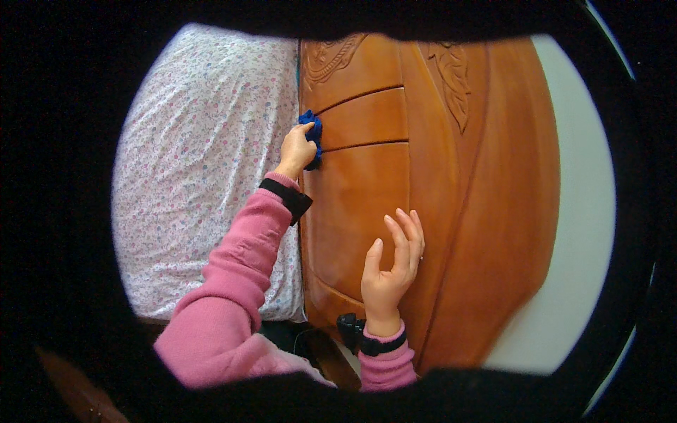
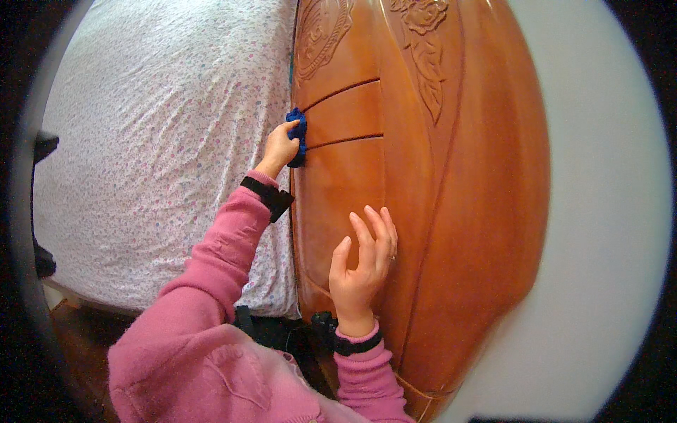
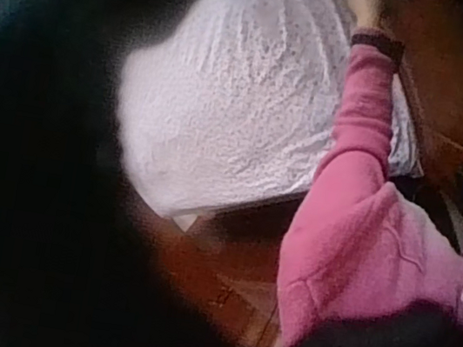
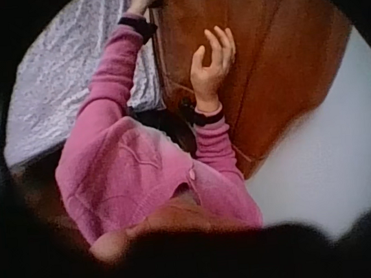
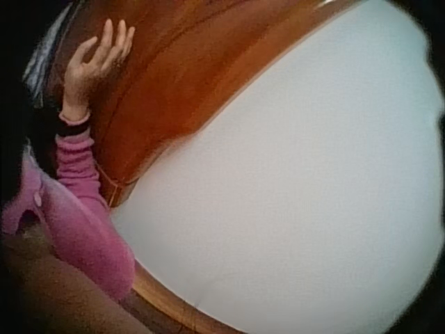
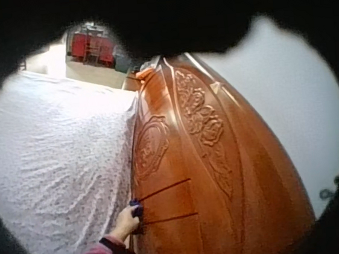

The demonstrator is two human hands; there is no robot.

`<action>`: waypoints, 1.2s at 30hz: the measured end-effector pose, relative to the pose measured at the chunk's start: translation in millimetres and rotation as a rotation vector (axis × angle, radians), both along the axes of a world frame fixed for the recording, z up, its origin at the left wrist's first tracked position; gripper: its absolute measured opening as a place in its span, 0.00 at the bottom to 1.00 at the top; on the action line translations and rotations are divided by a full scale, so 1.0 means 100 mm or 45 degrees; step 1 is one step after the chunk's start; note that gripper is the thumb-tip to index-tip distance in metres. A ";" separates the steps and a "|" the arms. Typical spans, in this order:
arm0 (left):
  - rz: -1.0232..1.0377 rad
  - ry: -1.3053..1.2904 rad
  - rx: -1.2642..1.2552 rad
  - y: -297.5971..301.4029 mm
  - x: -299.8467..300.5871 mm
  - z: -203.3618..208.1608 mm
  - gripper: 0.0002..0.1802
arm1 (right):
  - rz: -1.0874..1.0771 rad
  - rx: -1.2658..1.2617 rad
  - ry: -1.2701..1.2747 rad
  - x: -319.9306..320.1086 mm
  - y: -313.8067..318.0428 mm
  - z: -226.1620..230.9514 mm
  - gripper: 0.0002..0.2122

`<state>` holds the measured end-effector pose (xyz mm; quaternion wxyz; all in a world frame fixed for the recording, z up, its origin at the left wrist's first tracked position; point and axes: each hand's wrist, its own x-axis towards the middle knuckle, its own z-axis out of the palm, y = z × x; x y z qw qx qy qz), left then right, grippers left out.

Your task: The person wipes the surface of a wooden wardrobe and a bed headboard using a blue cloth. They move from the wardrobe doors to the headboard, wiping the carved details and flat surfaces.

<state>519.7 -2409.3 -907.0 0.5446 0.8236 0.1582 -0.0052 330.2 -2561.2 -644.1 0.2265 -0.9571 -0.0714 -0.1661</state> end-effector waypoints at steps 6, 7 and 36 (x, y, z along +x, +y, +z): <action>-0.024 -0.106 0.120 -0.14 -0.13 0.56 0.28 | -0.004 0.025 -0.025 -0.05 0.00 0.06 0.19; -0.024 -0.118 0.126 -0.17 -0.17 0.67 0.28 | -0.005 0.032 -0.034 -0.06 0.00 0.08 0.19; -0.257 -0.493 0.031 -0.92 -1.53 2.07 0.31 | -0.078 0.084 -0.184 -1.05 -0.22 0.48 0.18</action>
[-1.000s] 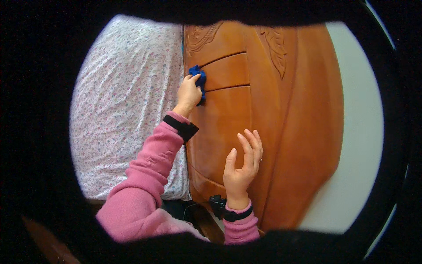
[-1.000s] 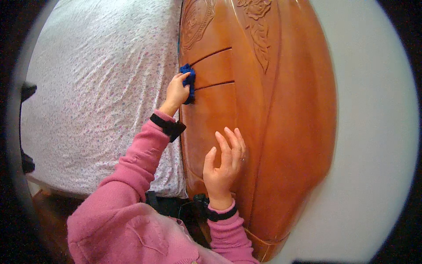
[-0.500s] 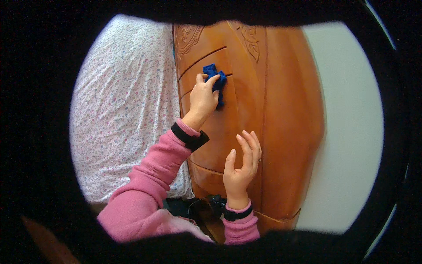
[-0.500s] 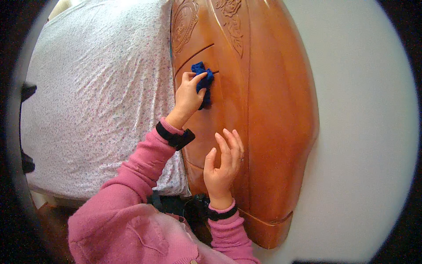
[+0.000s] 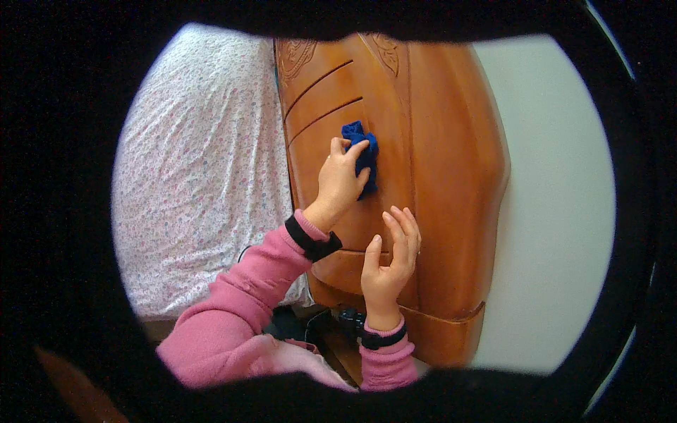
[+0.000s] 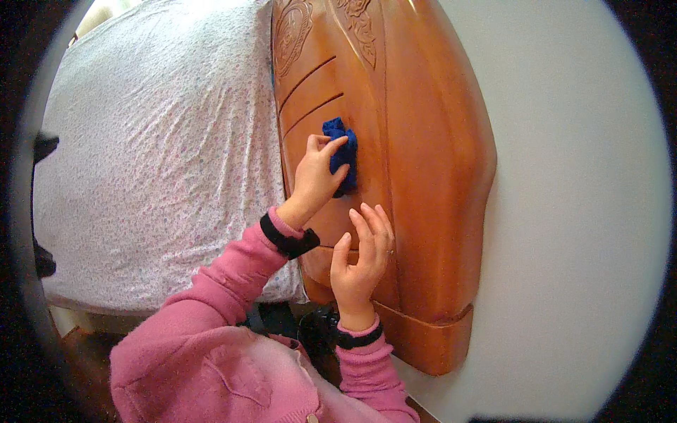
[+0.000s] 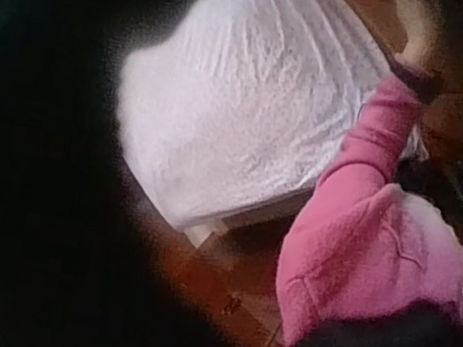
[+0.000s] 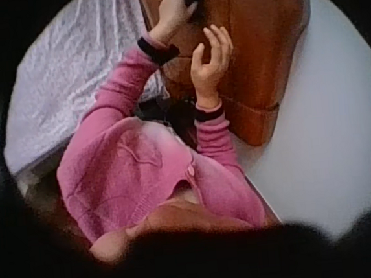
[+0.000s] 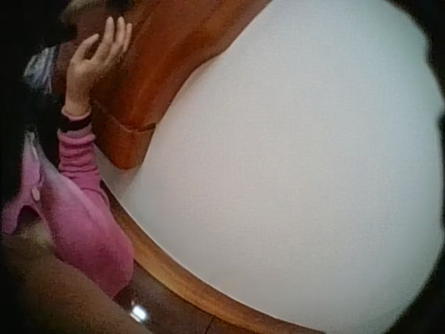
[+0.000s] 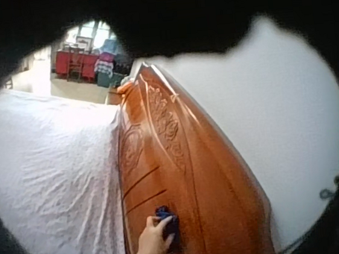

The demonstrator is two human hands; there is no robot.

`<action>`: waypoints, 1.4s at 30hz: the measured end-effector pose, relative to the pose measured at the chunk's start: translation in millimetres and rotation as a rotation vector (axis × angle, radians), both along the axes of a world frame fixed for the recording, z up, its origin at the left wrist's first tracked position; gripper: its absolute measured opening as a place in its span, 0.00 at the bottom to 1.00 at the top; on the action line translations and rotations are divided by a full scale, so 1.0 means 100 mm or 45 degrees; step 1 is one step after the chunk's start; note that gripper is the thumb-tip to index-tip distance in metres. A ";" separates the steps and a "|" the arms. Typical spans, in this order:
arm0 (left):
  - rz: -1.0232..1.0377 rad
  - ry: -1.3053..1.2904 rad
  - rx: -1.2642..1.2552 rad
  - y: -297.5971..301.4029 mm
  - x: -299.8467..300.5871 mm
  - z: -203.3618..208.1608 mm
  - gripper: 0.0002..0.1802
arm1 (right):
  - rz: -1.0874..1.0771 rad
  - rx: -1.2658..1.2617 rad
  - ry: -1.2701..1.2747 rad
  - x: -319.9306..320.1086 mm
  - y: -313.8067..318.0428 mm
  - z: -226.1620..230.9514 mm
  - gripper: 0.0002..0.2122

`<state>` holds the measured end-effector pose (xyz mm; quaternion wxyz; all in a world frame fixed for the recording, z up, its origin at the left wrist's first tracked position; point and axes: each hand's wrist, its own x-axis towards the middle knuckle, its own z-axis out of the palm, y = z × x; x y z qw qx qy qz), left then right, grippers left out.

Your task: The person wipes the surface of a wooden wardrobe and a bed headboard using a blue cloth. They move from the wardrobe doors to the headboard, wiping the carved details and flat surfaces.

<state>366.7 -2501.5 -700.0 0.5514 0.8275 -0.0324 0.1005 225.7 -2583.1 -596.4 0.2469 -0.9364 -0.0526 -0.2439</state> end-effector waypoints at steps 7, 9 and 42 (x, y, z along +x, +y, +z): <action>0.013 -0.181 0.223 -0.13 -0.47 -0.17 0.34 | -0.006 0.047 0.064 -0.18 0.00 -0.06 0.18; 0.084 -0.279 0.229 -0.12 -0.41 -0.26 0.32 | 0.021 0.056 0.067 -0.19 0.01 -0.08 0.18; 0.362 0.113 0.231 0.36 0.08 -2.25 0.27 | 0.172 0.155 0.307 -0.18 -0.07 -0.91 0.18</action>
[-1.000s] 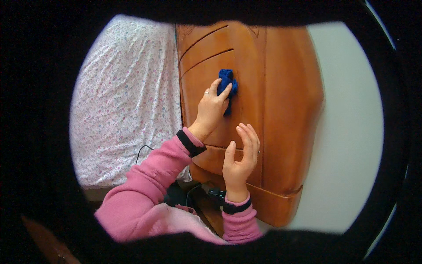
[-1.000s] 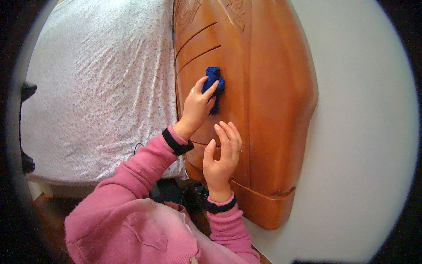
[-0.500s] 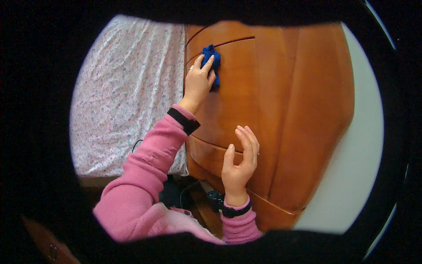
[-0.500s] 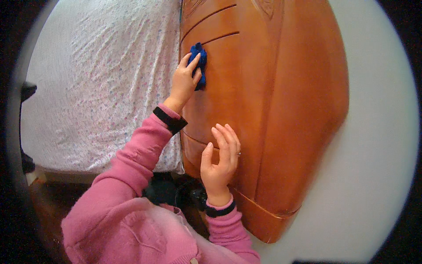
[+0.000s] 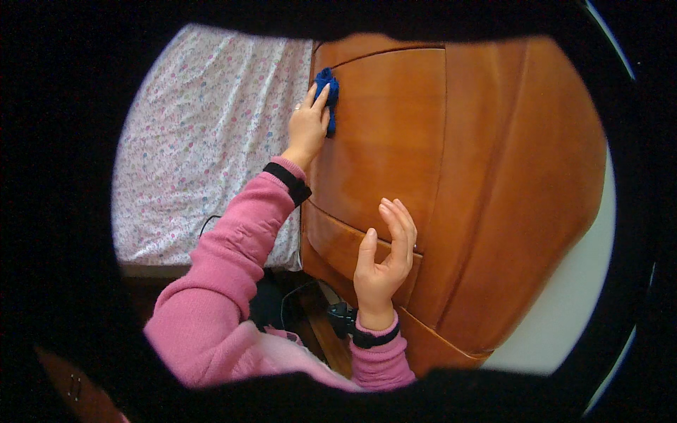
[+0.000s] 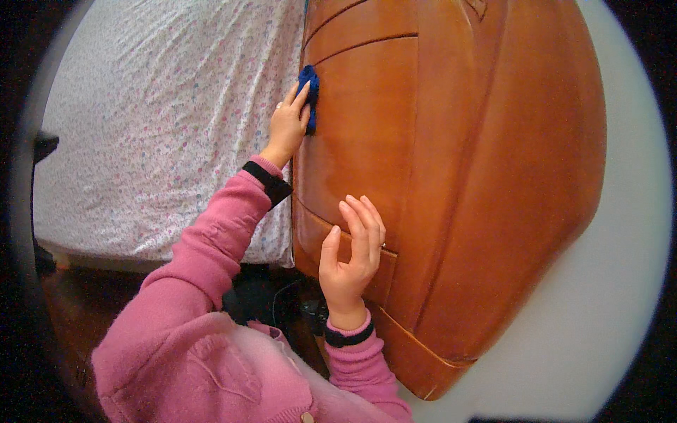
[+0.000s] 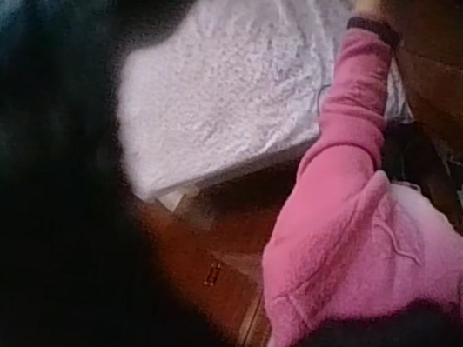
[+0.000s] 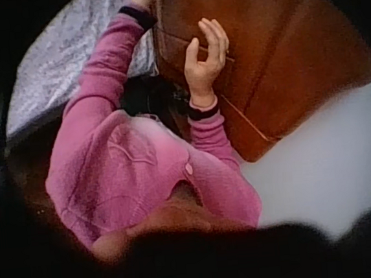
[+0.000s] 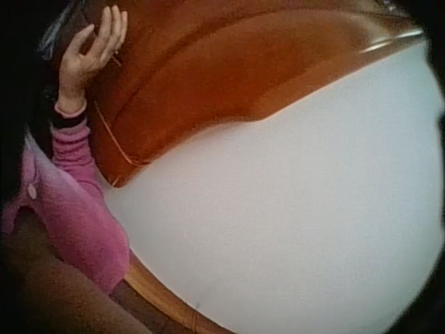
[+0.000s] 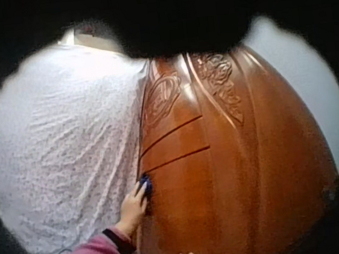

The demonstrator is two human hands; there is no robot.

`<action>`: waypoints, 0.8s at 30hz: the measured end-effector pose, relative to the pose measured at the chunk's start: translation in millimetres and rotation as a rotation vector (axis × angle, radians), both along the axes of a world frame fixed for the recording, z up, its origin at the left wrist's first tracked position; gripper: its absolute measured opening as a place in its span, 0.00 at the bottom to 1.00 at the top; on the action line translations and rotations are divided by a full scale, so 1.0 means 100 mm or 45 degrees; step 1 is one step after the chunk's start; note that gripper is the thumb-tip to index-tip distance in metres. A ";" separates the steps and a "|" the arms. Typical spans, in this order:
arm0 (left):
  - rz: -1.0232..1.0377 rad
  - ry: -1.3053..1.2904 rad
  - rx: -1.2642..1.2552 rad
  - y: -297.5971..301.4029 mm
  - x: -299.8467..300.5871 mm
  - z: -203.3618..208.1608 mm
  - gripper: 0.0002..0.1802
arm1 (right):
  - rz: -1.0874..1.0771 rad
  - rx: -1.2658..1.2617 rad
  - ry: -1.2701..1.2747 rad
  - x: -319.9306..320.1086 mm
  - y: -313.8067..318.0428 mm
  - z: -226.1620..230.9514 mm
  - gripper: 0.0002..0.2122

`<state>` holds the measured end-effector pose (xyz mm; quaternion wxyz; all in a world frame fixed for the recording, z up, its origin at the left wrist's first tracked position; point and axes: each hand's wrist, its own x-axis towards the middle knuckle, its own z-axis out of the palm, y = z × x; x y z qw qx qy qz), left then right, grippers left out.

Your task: The person wipes the surface of a wooden wardrobe and a bed headboard using a blue cloth. They move from the wardrobe doors to the headboard, wiping the carved details and flat surfaces.

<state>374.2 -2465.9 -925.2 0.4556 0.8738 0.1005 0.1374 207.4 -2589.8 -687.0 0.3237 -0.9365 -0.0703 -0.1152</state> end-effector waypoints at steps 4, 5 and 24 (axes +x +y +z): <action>-0.027 0.185 -0.072 0.00 -0.19 -0.24 0.28 | -0.006 -0.009 0.010 -0.04 -0.01 -0.04 0.18; -0.037 0.209 -0.075 -0.01 -0.26 -0.30 0.28 | -0.007 -0.012 0.016 -0.05 -0.01 -0.05 0.18; -0.158 0.483 -0.290 -0.05 -0.95 -0.61 0.30 | -0.071 0.023 0.006 -0.24 -0.07 -0.04 0.17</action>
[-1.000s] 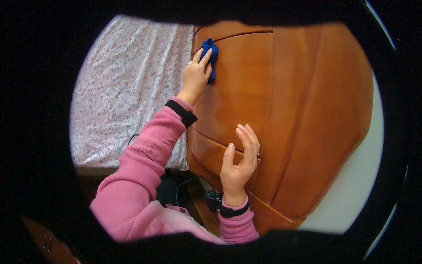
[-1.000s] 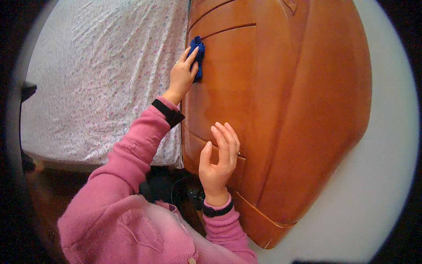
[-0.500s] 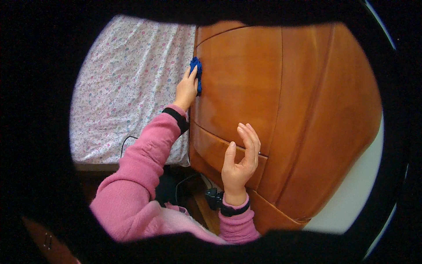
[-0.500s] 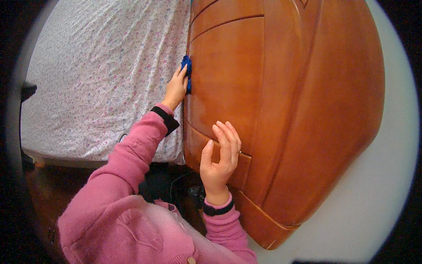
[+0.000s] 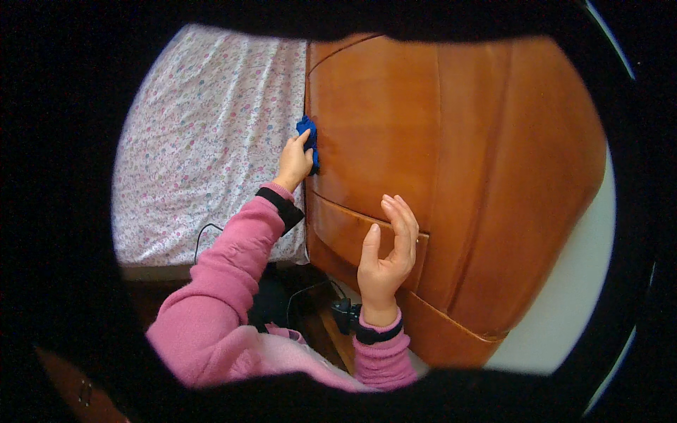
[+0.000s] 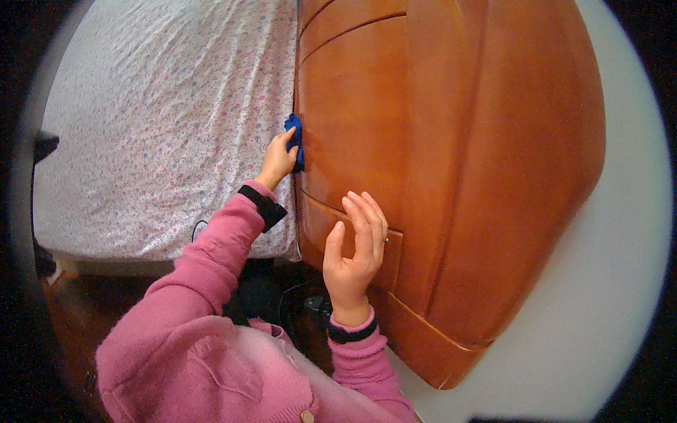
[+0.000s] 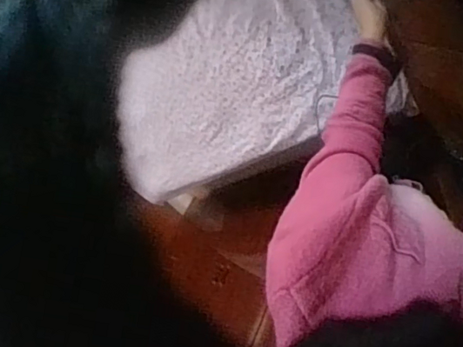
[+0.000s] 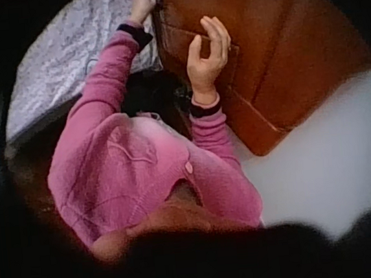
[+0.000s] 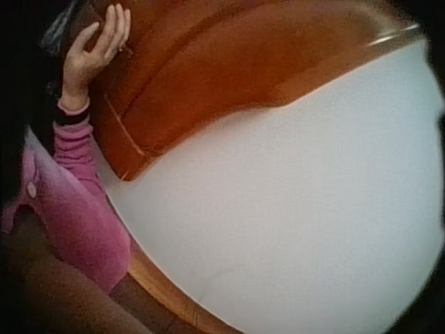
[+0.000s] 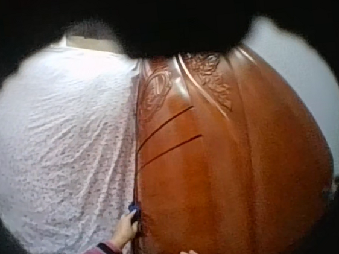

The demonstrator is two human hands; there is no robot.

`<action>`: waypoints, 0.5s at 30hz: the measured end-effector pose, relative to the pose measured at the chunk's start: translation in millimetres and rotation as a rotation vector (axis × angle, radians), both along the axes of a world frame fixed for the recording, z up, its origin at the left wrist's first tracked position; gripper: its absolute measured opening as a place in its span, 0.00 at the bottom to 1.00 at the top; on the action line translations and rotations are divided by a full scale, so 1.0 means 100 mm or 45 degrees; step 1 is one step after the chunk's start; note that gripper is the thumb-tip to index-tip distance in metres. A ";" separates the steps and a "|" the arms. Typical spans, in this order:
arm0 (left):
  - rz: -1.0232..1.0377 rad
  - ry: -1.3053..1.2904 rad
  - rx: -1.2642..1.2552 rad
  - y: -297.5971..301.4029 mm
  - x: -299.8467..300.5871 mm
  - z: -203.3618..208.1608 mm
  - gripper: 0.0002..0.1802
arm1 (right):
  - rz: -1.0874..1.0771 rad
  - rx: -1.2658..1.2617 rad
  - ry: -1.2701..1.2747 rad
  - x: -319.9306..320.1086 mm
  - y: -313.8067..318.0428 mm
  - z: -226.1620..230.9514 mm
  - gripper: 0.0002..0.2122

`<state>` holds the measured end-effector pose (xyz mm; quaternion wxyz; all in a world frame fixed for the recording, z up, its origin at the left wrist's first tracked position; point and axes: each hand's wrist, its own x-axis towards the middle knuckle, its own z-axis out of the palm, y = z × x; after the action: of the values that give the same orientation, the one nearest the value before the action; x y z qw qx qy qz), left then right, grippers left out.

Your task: The person wipes the surface of a wooden wardrobe and a bed headboard using a blue cloth. They move from the wardrobe doors to the headboard, wiping the carved details and flat surfaces.

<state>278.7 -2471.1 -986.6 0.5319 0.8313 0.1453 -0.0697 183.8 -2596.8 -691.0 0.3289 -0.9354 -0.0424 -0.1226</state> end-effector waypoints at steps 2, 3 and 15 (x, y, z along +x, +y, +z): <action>-0.021 0.024 0.013 0.03 0.04 0.09 0.29 | -0.011 -0.001 -0.006 -0.04 0.00 0.01 0.17; -0.019 0.028 0.022 0.04 0.06 0.16 0.29 | -0.011 -0.003 -0.012 -0.05 0.01 0.03 0.17; 0.017 -0.234 0.034 -0.05 0.13 1.36 0.28 | -0.076 -0.046 -0.051 -0.26 0.04 0.20 0.16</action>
<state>291.8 -2475.7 -850.5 0.5322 0.8403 0.1024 0.0124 157.8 -2593.0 -671.3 0.3071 -0.9395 -0.0232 -0.1503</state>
